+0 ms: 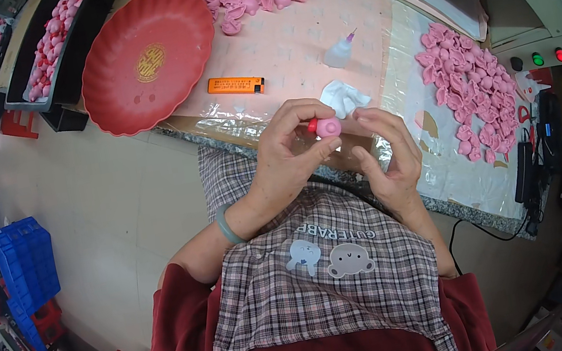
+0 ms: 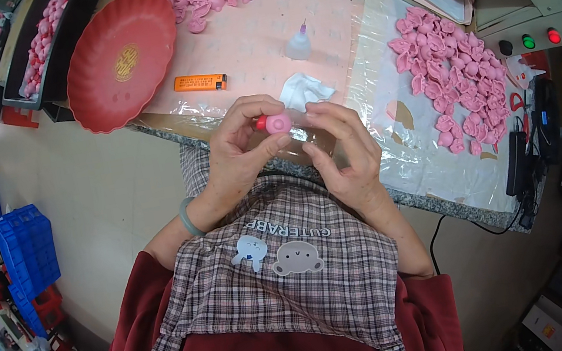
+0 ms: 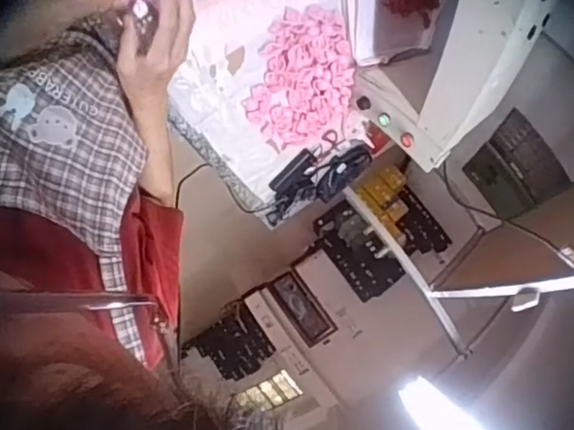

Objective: The person is applying glue to small pink plastic components and assembling them on a workbench.

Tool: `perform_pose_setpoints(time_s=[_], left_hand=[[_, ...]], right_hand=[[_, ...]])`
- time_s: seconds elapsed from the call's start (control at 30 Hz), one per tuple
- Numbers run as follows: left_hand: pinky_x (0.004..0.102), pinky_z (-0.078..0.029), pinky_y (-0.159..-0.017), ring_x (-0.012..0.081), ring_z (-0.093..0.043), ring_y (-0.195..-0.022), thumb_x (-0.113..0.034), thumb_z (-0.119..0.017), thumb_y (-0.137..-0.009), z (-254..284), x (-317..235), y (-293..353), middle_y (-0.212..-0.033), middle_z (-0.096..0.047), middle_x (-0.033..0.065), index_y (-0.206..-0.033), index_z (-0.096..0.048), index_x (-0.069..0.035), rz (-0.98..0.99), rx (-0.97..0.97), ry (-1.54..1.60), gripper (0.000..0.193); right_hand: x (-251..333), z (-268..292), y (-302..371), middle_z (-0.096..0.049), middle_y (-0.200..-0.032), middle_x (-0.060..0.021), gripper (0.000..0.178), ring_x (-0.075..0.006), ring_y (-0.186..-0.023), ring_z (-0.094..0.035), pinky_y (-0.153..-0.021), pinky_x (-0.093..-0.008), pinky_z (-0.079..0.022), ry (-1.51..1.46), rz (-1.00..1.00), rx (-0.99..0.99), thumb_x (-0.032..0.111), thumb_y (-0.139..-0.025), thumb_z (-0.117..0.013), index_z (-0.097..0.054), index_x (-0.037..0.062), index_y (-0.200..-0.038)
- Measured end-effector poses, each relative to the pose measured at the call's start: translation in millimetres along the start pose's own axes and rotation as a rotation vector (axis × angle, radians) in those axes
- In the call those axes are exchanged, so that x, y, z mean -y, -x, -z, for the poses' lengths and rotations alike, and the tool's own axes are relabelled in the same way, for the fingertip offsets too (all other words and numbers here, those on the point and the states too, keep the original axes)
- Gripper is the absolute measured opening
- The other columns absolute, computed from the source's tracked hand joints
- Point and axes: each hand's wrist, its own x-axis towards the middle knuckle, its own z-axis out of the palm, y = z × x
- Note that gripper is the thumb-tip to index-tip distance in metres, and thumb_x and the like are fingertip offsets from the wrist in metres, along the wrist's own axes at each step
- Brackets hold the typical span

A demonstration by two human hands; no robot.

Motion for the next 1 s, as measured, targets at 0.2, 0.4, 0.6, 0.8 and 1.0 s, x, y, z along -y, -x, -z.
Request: perform_pose_setpoints(time_s=[0.2, 0.4, 0.6, 0.8, 1.0], left_hand=[[0.0284, -0.051, -0.083, 0.0149, -0.059, -0.101, 0.003, -0.073, -0.079, 2, -5, 0, -0.113, -0.059, 0.0085, -0.109, -0.061, -0.001, -0.083, -0.025, -0.187, 0.033], [0.0284, -0.051, -0.077, 0.0175, -0.06, -0.091, -0.002, -0.08, -0.071, 5, -15, -2, -0.102, -0.06, 0.008, -0.102, -0.068, -0.004, -0.255, -0.066, -0.439, 0.033], [0.0269, -0.05, -0.072, 0.0168, -0.059, -0.089, -0.004, -0.081, -0.07, 7, -21, -4, -0.098, -0.059, 0.0067, -0.101, -0.07, -0.005, -0.251, -0.061, -0.503, 0.033], [0.0273, -0.05, -0.073, 0.0169, -0.059, -0.089, -0.004, -0.082, -0.07, 5, -23, -2, -0.098, -0.059, 0.0069, -0.102, -0.069, -0.005, -0.263, -0.076, -0.488, 0.034], [0.0295, -0.049, -0.075, 0.019, -0.06, -0.091, -0.003, -0.082, -0.069, 0, -29, 1, -0.098, -0.059, 0.0073, -0.101, -0.064, -0.003, -0.309, -0.113, -0.474, 0.036]], right_hand=[[7, 4, -1, -0.067, -0.106, -0.0155, 0.028, -0.0266, -0.096, -0.068, -0.08, -0.0313, -0.055, -0.147, -0.032, 0.094, -0.001, -0.079, -0.071, -0.066, -0.0001, -0.106], [6, 12, 1, -0.065, -0.105, -0.0188, 0.019, -0.0214, -0.086, -0.068, -0.079, -0.0312, -0.054, -0.275, -0.109, 0.146, -0.001, -0.085, -0.066, -0.065, -0.0034, -0.104], [47, 48, -16, -0.071, -0.088, -0.0166, 0.02, -0.0236, -0.08, -0.069, -0.067, -0.0328, -0.055, -1.085, -0.018, 0.36, 0.009, -0.078, -0.077, -0.071, -0.0028, -0.093], [92, 76, -50, -0.069, -0.078, -0.0129, 0.016, -0.0241, -0.067, -0.068, -0.053, -0.0274, -0.052, -1.291, 0.407, 0.558, 0.015, -0.085, -0.074, -0.072, -0.0011, -0.086], [113, 86, -51, -0.068, -0.089, -0.0183, 0.015, -0.0249, -0.073, -0.065, -0.06, -0.0333, -0.047, -1.511, 0.602, 0.713, 0.02, -0.092, -0.062, -0.067, 0.0069, -0.086]])
